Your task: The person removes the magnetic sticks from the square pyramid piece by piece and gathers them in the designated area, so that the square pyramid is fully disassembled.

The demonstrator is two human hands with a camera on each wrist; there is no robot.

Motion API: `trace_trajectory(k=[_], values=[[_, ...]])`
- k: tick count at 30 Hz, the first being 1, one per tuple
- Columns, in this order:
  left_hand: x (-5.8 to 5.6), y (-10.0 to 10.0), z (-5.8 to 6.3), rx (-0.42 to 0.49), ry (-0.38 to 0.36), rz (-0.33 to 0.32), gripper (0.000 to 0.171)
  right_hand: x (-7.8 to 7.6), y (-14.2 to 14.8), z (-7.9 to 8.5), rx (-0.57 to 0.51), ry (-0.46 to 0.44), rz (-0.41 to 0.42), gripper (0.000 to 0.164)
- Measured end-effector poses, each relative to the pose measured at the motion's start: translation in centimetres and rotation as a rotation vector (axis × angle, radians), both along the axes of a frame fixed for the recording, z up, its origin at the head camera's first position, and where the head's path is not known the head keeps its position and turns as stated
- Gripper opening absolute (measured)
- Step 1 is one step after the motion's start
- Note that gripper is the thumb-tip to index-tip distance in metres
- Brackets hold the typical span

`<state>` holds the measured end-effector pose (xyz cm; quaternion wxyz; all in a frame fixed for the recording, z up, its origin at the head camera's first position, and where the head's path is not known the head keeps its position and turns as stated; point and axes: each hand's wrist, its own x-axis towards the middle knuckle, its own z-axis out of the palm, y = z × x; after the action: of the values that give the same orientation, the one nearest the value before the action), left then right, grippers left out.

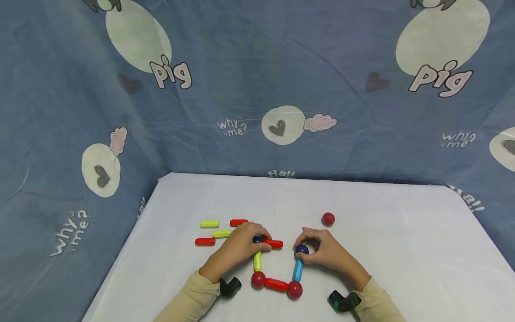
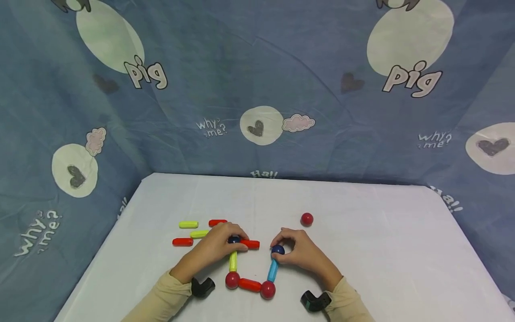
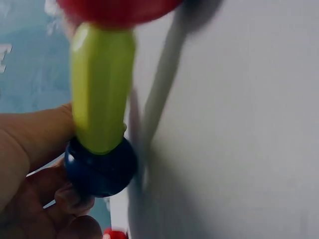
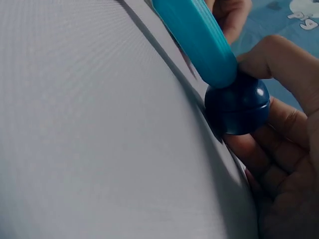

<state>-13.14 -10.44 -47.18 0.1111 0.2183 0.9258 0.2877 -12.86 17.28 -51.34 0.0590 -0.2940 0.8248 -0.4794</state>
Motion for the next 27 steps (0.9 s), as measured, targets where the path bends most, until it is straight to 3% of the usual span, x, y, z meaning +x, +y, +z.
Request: trace_trajectory(k=[3, 13, 20, 24, 27], values=[[-0.1, -0.4, 0.2, 0.018, -0.006, 0.025, 0.020, -0.1, 0.1, 0.2, 0.007, -0.005, 0.003, 0.019], [0.0, -0.7, 0.1, 0.054, 0.060, -0.042, 0.035, -0.1, -0.3, 0.3, 0.019, -0.010, 0.006, 0.009], [0.0, -0.1, -0.3, 0.215, 0.093, -0.029, 0.022, 0.0, -0.2, 0.2, -0.023, -0.030, 0.002, 0.011], [0.0, 0.2, -0.3, 0.301, 0.066, 0.006, 0.018, 0.0, -0.1, 0.2, -0.031, -0.070, -0.006, 0.017], [0.1, 0.4, -0.1, 0.342, 0.001, 0.028, 0.019, 0.0, 0.0, 0.3, -0.035, -0.090, -0.003, 0.023]])
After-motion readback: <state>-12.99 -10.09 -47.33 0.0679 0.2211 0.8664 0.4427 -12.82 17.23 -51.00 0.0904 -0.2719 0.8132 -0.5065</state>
